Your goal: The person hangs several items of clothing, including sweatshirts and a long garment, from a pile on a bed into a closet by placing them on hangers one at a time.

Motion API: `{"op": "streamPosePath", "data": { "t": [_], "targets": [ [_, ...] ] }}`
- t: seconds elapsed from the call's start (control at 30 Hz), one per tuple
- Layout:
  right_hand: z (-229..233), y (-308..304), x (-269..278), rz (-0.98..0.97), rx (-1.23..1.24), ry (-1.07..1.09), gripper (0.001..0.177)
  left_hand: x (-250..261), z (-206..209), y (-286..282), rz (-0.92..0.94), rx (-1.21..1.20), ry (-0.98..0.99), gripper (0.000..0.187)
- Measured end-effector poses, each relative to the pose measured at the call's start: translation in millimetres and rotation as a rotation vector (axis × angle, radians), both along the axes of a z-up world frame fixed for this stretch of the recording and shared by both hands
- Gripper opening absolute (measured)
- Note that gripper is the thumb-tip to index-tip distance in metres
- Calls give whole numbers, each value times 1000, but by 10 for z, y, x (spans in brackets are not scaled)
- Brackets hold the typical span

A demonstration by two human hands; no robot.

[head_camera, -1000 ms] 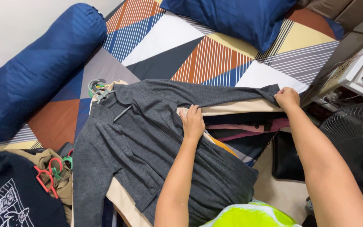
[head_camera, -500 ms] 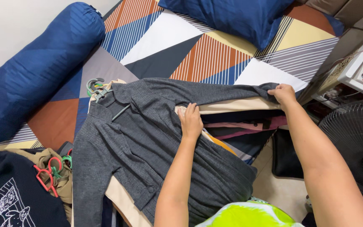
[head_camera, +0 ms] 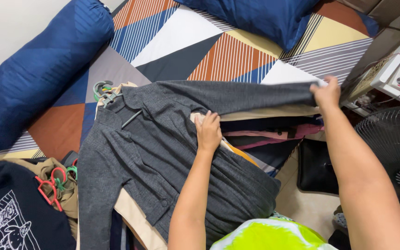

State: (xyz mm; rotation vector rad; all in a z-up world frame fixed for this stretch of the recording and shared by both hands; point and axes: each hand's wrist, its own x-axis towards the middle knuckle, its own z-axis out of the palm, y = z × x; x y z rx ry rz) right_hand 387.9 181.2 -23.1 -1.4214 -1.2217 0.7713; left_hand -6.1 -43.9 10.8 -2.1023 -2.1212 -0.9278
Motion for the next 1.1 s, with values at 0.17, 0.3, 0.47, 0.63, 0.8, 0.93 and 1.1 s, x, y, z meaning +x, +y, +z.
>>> {"op": "streamPosePath", "data": {
  "t": [0.17,0.3,0.47,0.63,0.8,0.93,1.1],
  "targets": [
    [-76,-385,-383,22,-325,-960,71,-18,81,-93,-69,-24,11,25],
    [-36,-605,-1026,162,0,-1010,75,-162,149,-313,72,58,68,32],
    [277,-1105,-1949,524,258,-954,70,-602,100,-638,399,-86,134,56],
    [801,-1791,-2782,716,508,-853,65,-968,-218,-1099,362,-363,-81,75],
    [978,-2492,-3248,1005,640,-715,43,-971,-209,-1583,358,-497,-50,71],
    [705,-2747,-3420,943,365,-992,21,-1038,-118,-1948,325,-589,-67,70],
    [546,-2665,-3453,827,209,-887,19,-1170,-261,-2011,293,-351,-147,44]
  ]
}}
